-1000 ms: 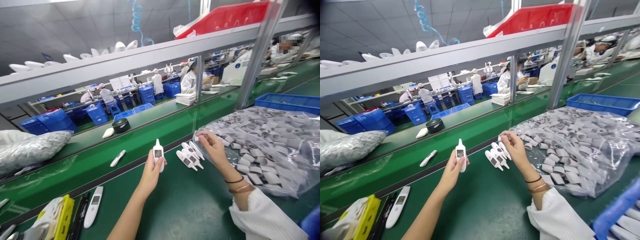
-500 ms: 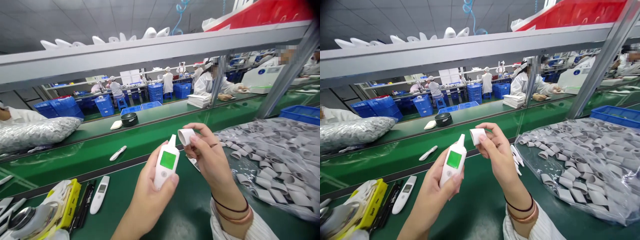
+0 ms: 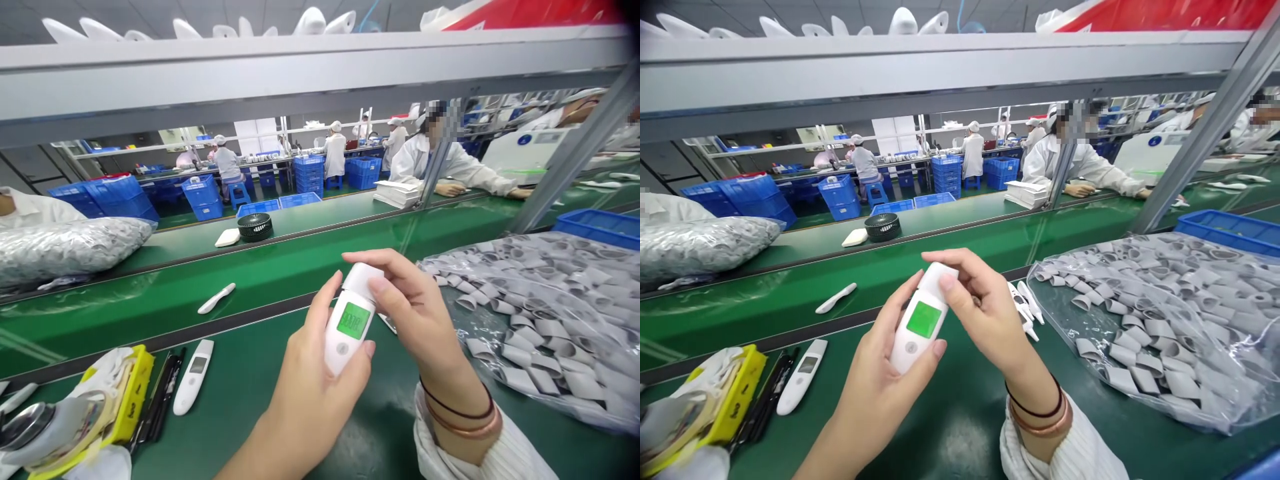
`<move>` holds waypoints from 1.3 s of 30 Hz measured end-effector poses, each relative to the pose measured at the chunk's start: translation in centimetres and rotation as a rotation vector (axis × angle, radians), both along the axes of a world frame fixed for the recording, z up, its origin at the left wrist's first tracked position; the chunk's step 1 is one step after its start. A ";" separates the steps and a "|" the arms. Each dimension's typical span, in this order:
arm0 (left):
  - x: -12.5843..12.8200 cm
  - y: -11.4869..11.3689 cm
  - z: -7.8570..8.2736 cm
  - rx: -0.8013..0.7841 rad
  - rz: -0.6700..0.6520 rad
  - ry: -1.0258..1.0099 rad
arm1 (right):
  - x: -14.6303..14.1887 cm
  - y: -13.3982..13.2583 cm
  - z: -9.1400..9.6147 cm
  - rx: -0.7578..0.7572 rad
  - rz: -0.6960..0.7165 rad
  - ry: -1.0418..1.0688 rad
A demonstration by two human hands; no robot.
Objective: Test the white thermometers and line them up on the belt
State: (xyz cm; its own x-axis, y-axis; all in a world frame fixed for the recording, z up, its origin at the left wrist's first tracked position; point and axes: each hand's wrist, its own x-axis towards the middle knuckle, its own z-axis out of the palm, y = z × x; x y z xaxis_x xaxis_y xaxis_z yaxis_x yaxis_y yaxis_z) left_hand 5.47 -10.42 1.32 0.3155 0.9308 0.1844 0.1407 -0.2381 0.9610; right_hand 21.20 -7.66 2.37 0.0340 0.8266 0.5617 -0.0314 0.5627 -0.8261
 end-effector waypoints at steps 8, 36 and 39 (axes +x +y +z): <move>-0.2 -0.1 0.1 -0.021 -0.035 -0.009 | 0.0 0.0 0.0 0.030 -0.007 0.001; -0.3 -0.4 0.4 0.012 0.006 -0.031 | -0.1 -0.2 0.2 0.032 0.009 0.001; -0.2 -0.3 0.1 0.024 0.019 -0.030 | -0.4 -0.1 -0.1 0.053 -0.060 0.019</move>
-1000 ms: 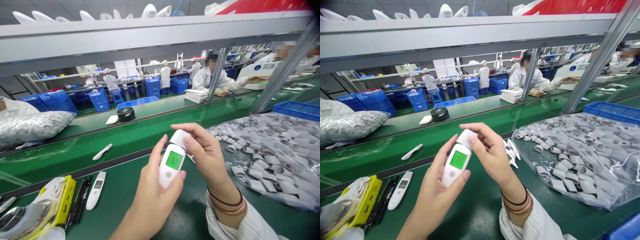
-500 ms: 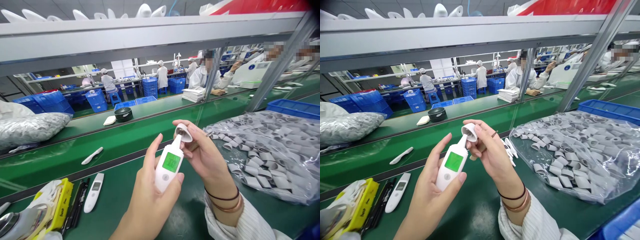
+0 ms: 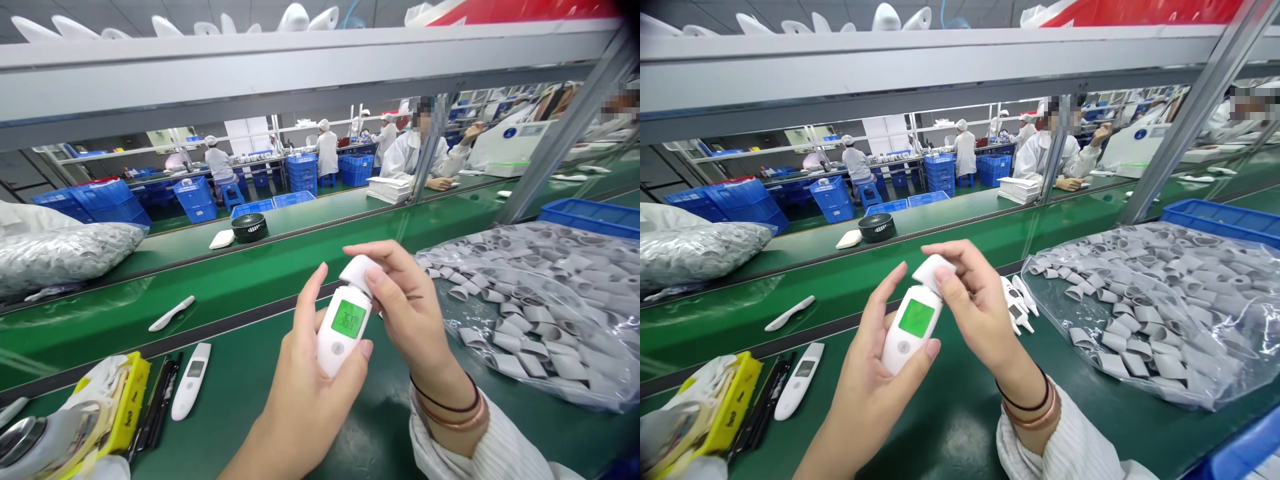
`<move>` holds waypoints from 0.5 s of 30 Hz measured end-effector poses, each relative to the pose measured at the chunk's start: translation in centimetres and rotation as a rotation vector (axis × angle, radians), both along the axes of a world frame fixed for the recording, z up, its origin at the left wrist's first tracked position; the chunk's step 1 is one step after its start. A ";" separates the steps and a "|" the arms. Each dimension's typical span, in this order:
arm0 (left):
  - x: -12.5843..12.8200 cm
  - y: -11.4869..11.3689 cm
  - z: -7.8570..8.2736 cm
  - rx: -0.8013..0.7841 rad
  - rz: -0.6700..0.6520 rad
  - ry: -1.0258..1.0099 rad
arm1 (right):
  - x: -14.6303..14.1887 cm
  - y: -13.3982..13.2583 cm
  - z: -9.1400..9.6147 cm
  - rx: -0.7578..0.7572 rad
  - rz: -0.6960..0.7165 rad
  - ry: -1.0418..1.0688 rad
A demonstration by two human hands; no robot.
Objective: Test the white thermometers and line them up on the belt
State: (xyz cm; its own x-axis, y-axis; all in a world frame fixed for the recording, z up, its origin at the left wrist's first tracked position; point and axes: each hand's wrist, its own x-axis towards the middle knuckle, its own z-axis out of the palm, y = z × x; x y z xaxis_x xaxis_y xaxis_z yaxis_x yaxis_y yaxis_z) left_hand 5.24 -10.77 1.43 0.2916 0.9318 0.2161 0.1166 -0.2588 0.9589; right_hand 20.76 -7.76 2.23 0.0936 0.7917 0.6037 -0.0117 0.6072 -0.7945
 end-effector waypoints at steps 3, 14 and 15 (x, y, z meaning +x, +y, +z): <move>0.4 0.2 -0.2 0.016 -0.017 0.030 | -0.6 0.0 -0.4 0.074 -0.091 -0.086; -4.8 2.4 -5.2 0.283 0.288 0.704 | 9.2 2.4 -1.0 -0.314 -0.617 -0.618; -6.5 2.7 -6.8 0.292 0.343 0.774 | 11.7 3.1 -1.6 -0.520 -0.716 -0.762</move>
State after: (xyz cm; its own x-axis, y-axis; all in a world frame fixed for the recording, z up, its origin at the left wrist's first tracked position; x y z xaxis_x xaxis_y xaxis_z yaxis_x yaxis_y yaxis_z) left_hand -1.26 -8.08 -5.41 0.1693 0.9332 0.3171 0.8194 -0.3121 0.4809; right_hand 32.51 -4.66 0.66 0.3721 0.8732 0.3147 0.7885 -0.1185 -0.6035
